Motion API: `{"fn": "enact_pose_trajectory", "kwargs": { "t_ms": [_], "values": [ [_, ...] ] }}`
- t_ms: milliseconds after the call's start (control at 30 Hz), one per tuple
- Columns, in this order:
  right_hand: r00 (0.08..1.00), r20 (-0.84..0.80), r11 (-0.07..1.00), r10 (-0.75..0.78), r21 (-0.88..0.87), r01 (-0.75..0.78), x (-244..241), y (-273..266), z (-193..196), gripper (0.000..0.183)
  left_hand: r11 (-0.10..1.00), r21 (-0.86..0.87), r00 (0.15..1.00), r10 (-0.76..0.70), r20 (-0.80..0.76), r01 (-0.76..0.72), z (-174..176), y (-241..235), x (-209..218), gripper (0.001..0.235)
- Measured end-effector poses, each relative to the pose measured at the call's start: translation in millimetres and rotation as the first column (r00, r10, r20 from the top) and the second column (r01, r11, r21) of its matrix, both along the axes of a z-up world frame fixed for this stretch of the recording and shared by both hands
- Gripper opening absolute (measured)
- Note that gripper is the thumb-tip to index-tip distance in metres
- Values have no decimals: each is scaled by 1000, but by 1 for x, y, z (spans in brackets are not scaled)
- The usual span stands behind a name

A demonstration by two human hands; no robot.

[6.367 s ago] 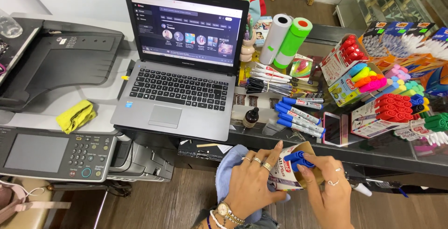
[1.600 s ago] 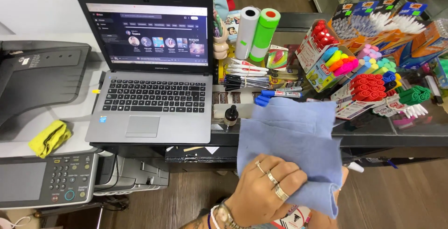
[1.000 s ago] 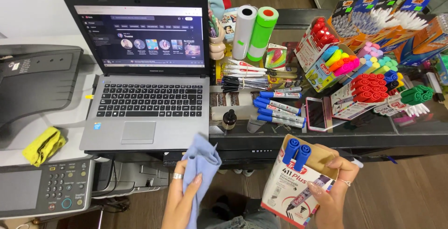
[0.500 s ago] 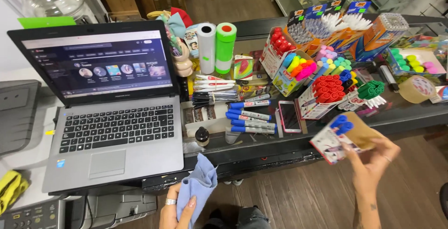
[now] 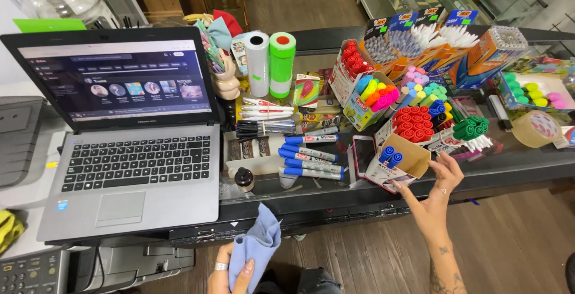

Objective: Organize markers and stationery items on a service counter and wipe the surface with a cloth.

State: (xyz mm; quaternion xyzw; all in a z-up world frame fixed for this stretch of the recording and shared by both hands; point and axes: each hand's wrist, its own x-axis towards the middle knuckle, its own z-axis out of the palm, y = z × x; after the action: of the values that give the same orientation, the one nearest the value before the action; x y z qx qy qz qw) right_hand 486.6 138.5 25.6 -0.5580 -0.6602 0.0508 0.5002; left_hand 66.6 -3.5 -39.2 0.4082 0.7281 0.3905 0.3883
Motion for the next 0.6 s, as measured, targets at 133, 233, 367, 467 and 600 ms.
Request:
{"fn": "enact_pose_trajectory", "kwargs": {
  "t_ms": [133,233,367,467,600],
  "values": [
    [999,33,997,-29,71,27,0,-4,-1,90,998,-53,999,-44,15,44,4,3,4,43],
    [995,49,987,-89,141,81,-3,-9,4,96,996,-60,996,-69,63,73,17,6,9,42],
    [982,128,924,-139,374,82,-45,-30,28,73,986,-164,976,52,211,-17,40,10,16,50],
    [935,315,984,161,28,-179,-78,-34,4,17,849,-415,580,527,621,-328,121,27,41,66],
    [787,532,940,312,-50,-338,-116,13,-17,26,640,-605,47,704,708,-474,132,27,39,31]
  ]
}}
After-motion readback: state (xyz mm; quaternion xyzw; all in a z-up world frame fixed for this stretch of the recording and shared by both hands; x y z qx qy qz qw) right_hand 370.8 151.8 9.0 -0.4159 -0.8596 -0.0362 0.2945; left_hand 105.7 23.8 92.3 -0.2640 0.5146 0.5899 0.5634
